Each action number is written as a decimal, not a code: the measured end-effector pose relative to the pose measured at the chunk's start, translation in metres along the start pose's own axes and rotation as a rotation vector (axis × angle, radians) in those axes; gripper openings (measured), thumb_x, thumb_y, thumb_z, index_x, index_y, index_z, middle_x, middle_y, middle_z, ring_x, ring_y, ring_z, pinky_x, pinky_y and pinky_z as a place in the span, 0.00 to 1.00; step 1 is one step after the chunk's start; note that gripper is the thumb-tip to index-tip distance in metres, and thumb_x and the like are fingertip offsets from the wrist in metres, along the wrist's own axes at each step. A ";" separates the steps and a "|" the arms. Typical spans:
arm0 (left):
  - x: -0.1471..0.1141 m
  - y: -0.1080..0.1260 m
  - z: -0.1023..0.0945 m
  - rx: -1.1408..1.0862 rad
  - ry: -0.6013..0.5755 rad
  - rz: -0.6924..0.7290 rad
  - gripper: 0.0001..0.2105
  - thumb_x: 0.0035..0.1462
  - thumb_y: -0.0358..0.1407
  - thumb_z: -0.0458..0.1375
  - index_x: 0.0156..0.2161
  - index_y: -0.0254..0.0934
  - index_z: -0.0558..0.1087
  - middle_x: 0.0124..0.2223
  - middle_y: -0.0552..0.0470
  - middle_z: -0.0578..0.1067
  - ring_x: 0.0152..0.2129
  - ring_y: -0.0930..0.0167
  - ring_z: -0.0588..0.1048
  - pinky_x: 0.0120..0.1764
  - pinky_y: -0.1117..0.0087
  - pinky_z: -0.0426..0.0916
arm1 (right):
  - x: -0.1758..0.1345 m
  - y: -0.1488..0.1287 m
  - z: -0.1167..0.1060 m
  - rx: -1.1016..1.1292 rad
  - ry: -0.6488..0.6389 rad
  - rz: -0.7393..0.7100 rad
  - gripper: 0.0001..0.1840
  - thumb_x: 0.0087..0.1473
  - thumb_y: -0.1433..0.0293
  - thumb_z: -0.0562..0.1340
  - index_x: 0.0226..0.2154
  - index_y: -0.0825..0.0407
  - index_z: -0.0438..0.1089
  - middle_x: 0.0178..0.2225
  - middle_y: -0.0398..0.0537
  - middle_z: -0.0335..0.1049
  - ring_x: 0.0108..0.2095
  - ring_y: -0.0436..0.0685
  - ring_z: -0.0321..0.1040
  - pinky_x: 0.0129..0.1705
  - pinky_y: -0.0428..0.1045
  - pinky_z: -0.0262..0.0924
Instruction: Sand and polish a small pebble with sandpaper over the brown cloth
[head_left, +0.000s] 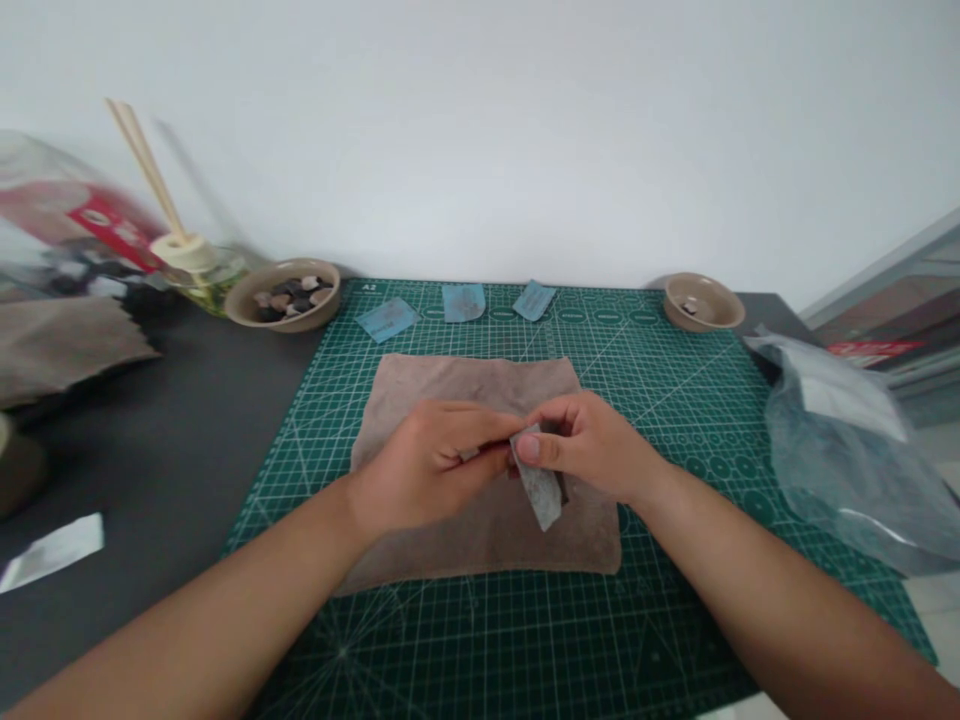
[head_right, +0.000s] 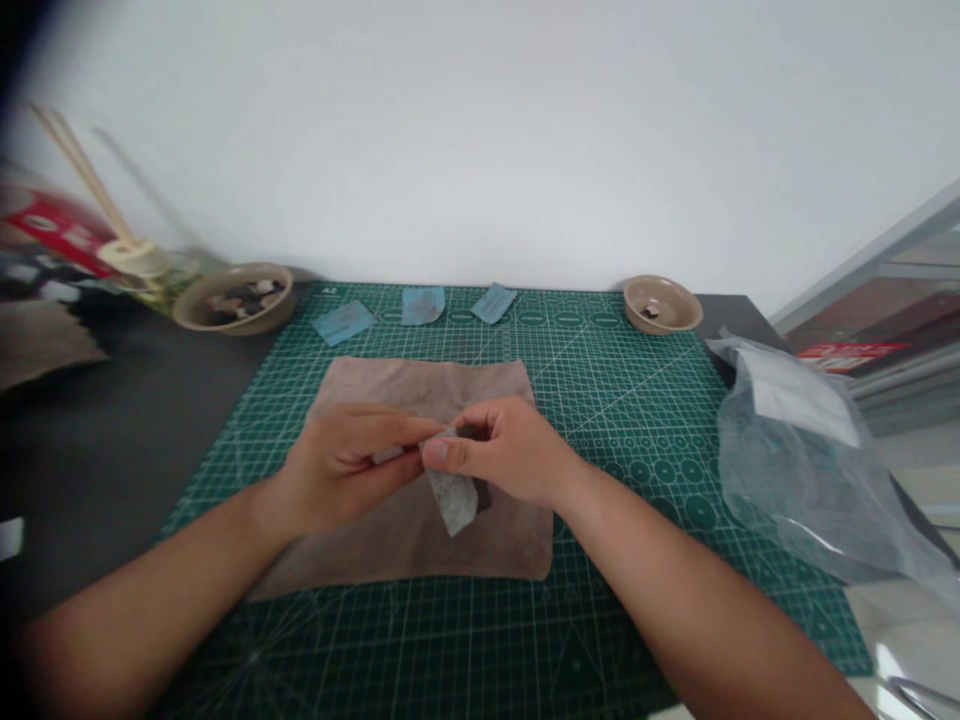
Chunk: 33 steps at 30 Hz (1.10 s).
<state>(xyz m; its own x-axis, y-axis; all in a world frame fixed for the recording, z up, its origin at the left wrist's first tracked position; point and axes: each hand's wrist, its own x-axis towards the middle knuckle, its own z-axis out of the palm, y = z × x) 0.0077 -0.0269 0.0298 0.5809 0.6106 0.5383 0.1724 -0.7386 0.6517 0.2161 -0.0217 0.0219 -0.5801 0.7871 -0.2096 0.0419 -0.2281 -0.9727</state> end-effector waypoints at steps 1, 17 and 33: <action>0.000 0.000 0.000 -0.089 0.018 -0.027 0.05 0.64 0.28 0.60 0.41 0.36 0.79 0.30 0.54 0.81 0.24 0.75 0.79 0.28 0.77 0.72 | 0.000 -0.001 0.000 0.081 -0.051 -0.002 0.24 0.45 0.50 0.74 0.29 0.55 0.76 0.25 0.44 0.74 0.24 0.48 0.66 0.24 0.44 0.60; -0.003 0.000 -0.003 0.032 0.020 -0.003 0.07 0.63 0.28 0.61 0.45 0.36 0.78 0.31 0.52 0.80 0.25 0.74 0.78 0.28 0.77 0.70 | 0.001 0.000 0.003 0.173 -0.071 0.019 0.22 0.44 0.54 0.76 0.28 0.55 0.76 0.24 0.45 0.75 0.21 0.49 0.69 0.22 0.43 0.63; -0.004 0.000 -0.003 -0.700 0.200 -0.296 0.13 0.55 0.25 0.68 0.44 0.41 0.83 0.31 0.53 0.82 0.26 0.74 0.80 0.29 0.77 0.77 | -0.002 -0.008 -0.007 0.475 -0.021 -0.067 0.16 0.49 0.61 0.74 0.26 0.55 0.72 0.23 0.46 0.78 0.18 0.50 0.72 0.17 0.42 0.66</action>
<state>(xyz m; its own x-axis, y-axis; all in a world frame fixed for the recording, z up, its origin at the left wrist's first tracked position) 0.0030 -0.0282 0.0295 0.4232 0.8430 0.3320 -0.2825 -0.2254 0.9324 0.2228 -0.0175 0.0299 -0.5856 0.7982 -0.1412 -0.3698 -0.4181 -0.8297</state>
